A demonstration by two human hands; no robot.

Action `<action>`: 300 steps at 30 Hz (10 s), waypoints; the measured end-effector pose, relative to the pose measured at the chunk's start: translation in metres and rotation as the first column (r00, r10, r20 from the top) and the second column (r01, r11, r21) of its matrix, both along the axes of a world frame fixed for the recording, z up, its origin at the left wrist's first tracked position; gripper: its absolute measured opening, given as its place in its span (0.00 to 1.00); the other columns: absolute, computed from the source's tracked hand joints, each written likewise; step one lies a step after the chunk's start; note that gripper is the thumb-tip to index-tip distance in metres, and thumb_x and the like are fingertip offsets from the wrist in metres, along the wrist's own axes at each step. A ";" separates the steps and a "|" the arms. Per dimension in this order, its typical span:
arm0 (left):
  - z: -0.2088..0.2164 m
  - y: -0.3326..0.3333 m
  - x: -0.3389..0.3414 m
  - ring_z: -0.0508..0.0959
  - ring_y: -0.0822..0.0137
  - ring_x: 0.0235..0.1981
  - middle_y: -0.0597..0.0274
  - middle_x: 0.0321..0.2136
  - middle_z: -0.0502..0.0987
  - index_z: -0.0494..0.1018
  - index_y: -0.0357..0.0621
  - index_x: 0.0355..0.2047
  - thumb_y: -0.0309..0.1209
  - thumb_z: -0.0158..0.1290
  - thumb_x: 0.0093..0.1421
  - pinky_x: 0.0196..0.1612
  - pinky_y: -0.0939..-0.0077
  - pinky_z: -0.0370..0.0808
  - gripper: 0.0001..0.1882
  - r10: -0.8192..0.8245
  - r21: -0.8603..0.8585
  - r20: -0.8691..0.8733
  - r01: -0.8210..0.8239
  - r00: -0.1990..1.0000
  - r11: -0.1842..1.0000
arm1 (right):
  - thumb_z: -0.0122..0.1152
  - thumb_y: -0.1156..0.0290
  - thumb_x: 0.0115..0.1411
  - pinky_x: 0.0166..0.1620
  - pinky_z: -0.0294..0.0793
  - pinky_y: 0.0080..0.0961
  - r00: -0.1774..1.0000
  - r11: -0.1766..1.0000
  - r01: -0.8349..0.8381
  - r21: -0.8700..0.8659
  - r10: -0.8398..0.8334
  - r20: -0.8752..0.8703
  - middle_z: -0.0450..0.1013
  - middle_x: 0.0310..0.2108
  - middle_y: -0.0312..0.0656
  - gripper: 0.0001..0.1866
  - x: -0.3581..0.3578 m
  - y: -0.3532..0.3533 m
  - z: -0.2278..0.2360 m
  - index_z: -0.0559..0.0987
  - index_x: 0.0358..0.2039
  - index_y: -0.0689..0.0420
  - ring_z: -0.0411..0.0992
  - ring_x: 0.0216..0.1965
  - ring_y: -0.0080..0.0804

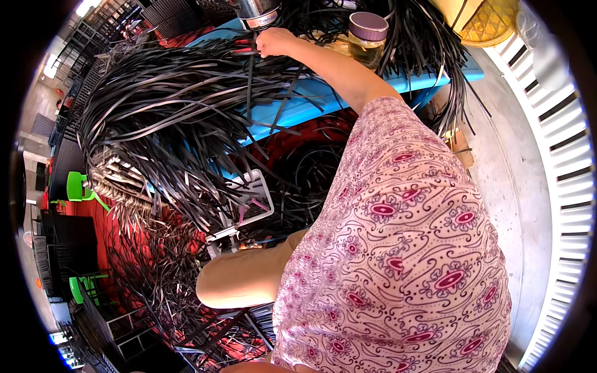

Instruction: The person sits on the floor assembling a black wicker chair. They attach thin black wicker strips to the chair frame using a pneumatic nail gun and trim the excess with pliers. The person repeatedly picks up strips, staples them to the frame, and cuts them to length.

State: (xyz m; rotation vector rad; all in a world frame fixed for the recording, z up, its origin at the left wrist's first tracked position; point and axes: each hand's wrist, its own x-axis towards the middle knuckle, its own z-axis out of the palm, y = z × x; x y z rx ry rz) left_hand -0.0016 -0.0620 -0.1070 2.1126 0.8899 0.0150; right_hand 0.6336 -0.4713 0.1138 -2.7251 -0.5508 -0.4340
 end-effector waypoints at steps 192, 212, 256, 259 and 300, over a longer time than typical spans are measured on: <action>0.163 -0.069 -0.030 0.69 0.74 0.25 0.65 0.25 0.73 0.74 0.36 0.39 0.31 0.44 0.66 0.29 0.77 0.65 0.12 0.518 -0.213 0.161 -0.483 0.840 0.850 | 0.60 0.65 0.52 0.25 0.71 0.36 -0.054 -0.029 -0.904 0.427 0.997 -0.047 0.70 0.13 0.44 0.13 -0.479 0.312 -0.087 0.73 0.19 0.60 0.72 0.18 0.43; 0.146 -0.077 -0.069 0.56 0.81 0.20 0.73 0.18 0.57 0.65 0.44 0.26 0.31 0.45 0.67 0.22 0.85 0.52 0.11 0.859 -0.563 0.062 -0.693 0.508 0.450 | 0.60 0.61 0.52 0.37 0.71 0.38 0.862 0.950 -0.254 -0.180 0.138 -0.487 0.76 0.31 0.52 0.17 -0.256 0.245 -0.347 0.79 0.36 0.61 0.74 0.35 0.47; 0.155 -0.053 -0.049 0.66 0.81 0.25 0.72 0.25 0.70 0.71 0.42 0.34 0.36 0.44 0.70 0.27 0.86 0.64 0.12 0.837 -0.597 0.525 -0.634 0.153 0.491 | 0.59 0.62 0.63 0.37 0.70 0.16 -0.552 0.474 -0.170 0.864 0.680 -0.482 0.69 0.42 0.37 0.26 -0.516 0.318 -0.013 0.67 0.58 0.57 0.69 0.41 0.19; 0.161 -0.055 -0.042 0.67 0.79 0.26 0.70 0.26 0.70 0.70 0.41 0.33 0.37 0.44 0.70 0.31 0.85 0.66 0.13 0.852 -0.688 0.521 -0.570 0.041 0.449 | 0.60 0.55 0.60 0.56 0.64 0.31 -0.755 0.492 -0.161 0.856 0.497 -0.428 0.63 0.59 0.42 0.37 -0.522 0.325 -0.028 0.60 0.64 0.58 0.62 0.58 0.30; 0.203 0.200 -0.039 0.78 0.75 0.32 0.64 0.30 0.77 0.76 0.33 0.38 0.31 0.50 0.65 0.40 0.81 0.74 0.12 0.524 -0.330 0.697 -0.430 0.490 0.840 | 0.66 0.44 0.43 0.50 0.68 0.37 -0.009 -0.031 -0.993 -0.115 0.982 -0.187 0.70 0.39 0.47 0.37 -0.445 0.503 -0.018 0.74 0.49 0.56 0.69 0.44 0.44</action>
